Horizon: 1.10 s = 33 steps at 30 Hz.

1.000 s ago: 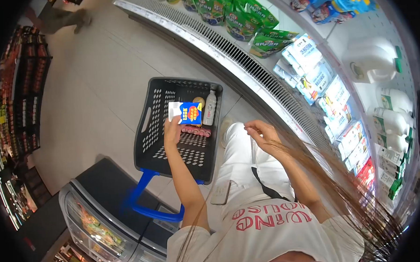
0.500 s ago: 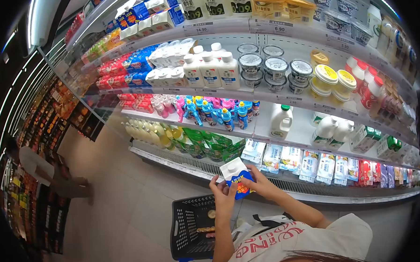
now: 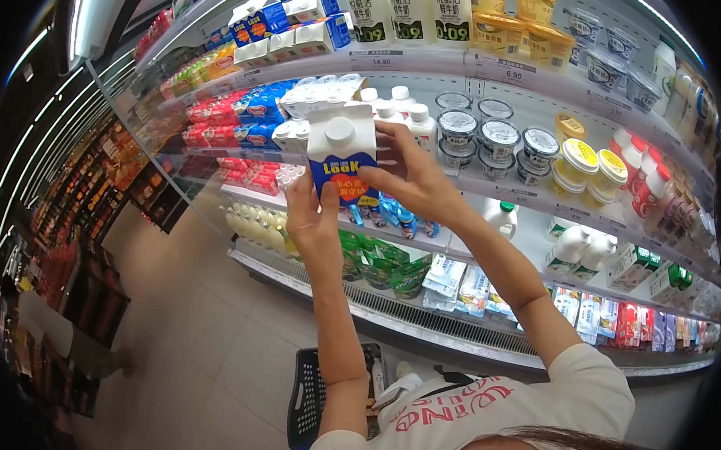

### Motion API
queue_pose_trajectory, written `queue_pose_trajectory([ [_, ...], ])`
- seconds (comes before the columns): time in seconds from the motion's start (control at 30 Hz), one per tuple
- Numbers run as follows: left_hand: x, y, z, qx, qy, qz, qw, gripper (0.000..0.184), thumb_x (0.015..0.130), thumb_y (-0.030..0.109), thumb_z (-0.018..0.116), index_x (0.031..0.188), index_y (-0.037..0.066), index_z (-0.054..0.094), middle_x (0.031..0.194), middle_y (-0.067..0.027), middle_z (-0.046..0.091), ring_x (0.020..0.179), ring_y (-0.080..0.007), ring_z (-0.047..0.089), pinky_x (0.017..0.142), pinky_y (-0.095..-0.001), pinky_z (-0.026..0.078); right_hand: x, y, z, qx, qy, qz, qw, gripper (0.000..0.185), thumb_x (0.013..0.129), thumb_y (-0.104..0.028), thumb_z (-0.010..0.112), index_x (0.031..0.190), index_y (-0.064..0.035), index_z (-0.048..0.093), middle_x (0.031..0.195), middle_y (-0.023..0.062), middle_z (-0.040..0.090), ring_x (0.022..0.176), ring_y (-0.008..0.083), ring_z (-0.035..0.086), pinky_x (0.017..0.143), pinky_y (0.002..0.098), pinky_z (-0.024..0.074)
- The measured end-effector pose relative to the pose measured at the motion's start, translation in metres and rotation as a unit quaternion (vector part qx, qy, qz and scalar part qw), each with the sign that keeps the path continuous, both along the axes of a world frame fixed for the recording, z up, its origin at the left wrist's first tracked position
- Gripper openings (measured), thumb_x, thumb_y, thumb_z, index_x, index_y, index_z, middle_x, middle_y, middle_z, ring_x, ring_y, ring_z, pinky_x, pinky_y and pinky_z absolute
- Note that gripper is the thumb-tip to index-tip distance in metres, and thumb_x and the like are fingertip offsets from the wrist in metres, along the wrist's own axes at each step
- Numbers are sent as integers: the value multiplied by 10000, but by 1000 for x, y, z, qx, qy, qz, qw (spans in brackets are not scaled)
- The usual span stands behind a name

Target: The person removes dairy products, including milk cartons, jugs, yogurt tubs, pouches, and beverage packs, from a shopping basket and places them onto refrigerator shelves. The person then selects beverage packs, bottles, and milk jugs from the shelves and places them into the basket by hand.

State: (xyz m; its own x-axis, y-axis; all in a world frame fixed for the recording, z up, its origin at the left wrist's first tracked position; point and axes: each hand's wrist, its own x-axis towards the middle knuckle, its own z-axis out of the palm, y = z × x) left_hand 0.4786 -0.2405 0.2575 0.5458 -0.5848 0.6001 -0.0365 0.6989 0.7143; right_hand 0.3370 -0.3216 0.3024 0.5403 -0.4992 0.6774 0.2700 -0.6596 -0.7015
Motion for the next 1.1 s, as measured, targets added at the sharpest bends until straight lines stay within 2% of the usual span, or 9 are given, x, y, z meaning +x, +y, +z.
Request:
queue_pose_trajectory([
  [0.13, 66, -69, 118, -56, -52, 36, 996, 373, 924, 108, 618, 1272, -12, 558, 1085, -104, 650, 971, -154, 622, 856, -273, 507, 78, -70, 93, -150, -118, -53, 980, 666, 849, -309, 701, 1301, 49, 367, 1154, 227, 587, 1030, 285, 625, 851, 355, 508],
  [0.2, 110, -121, 161, -117, -103, 32, 987, 356, 932, 105, 603, 1273, 10, 564, 1043, -108, 673, 924, -135, 631, 814, -252, 524, 104, -102, 144, -158, -44, -145, 976, 654, 870, -295, 686, 1344, 26, 370, 1192, 213, 573, 1123, 295, 579, 909, 370, 490],
  [0.27, 150, -171, 188, -149, -126, -1, 981, 339, 931, 109, 602, 1256, 16, 580, 1041, -113, 682, 913, -113, 628, 813, -245, 512, 140, -156, 174, -218, -84, -180, 956, 574, 815, -384, 699, 1148, 45, 513, 964, 215, 662, 893, 313, 667, 765, 361, 528],
  [0.33, 176, -206, 200, -127, -154, 62, 978, 323, 924, 106, 604, 1235, 18, 597, 1039, -106, 690, 902, -101, 627, 801, -237, 503, 156, -177, 193, -177, -14, -217, 960, 562, 818, -359, 710, 1146, 55, 517, 1016, 219, 647, 934, 306, 652, 797, 367, 518],
  [0.6, 224, -298, 194, -80, -154, 166, 971, 317, 913, 163, 610, 1210, 52, 623, 1039, -99, 709, 882, -121, 647, 811, -263, 469, 202, -222, 192, -148, 26, -295, 944, 503, 841, -326, 704, 1123, 64, 556, 998, 189, 666, 910, 249, 657, 802, 338, 512],
  [0.77, 238, -321, 204, 33, -183, 270, 945, 284, 874, 310, 642, 1149, 253, 683, 962, -35, 724, 974, -222, 633, 975, -462, 310, 211, -250, 203, -154, 56, -292, 942, 549, 807, -336, 719, 1072, 111, 543, 993, 276, 652, 961, 354, 655, 821, 378, 516],
  [0.87, 235, -312, 194, 85, -210, 337, 914, 283, 843, 316, 672, 1118, 253, 702, 919, -33, 729, 999, -220, 625, 964, -498, 309, 218, -246, 194, -184, 75, -354, 914, 500, 818, -325, 702, 1054, 98, 580, 980, 275, 656, 941, 365, 657, 819, 384, 513],
  [0.93, 221, -304, 191, 25, -160, 323, 932, 221, 807, 315, 708, 987, 192, 741, 834, -44, 725, 879, -212, 648, 952, -472, 324, 218, -242, 193, -189, 94, -374, 903, 464, 847, -330, 664, 1067, 75, 610, 987, 262, 661, 910, 348, 666, 817, 378, 511],
  [1.1, 215, -302, 184, -40, -130, 300, 944, 188, 782, 293, 730, 830, 111, 732, 743, -58, 705, 728, -217, 649, 886, -422, 376, 226, -247, 199, -265, 111, -395, 873, 376, 809, -281, 688, 851, 93, 669, 807, 270, 657, 782, 409, 657, 749, 426, 523],
])
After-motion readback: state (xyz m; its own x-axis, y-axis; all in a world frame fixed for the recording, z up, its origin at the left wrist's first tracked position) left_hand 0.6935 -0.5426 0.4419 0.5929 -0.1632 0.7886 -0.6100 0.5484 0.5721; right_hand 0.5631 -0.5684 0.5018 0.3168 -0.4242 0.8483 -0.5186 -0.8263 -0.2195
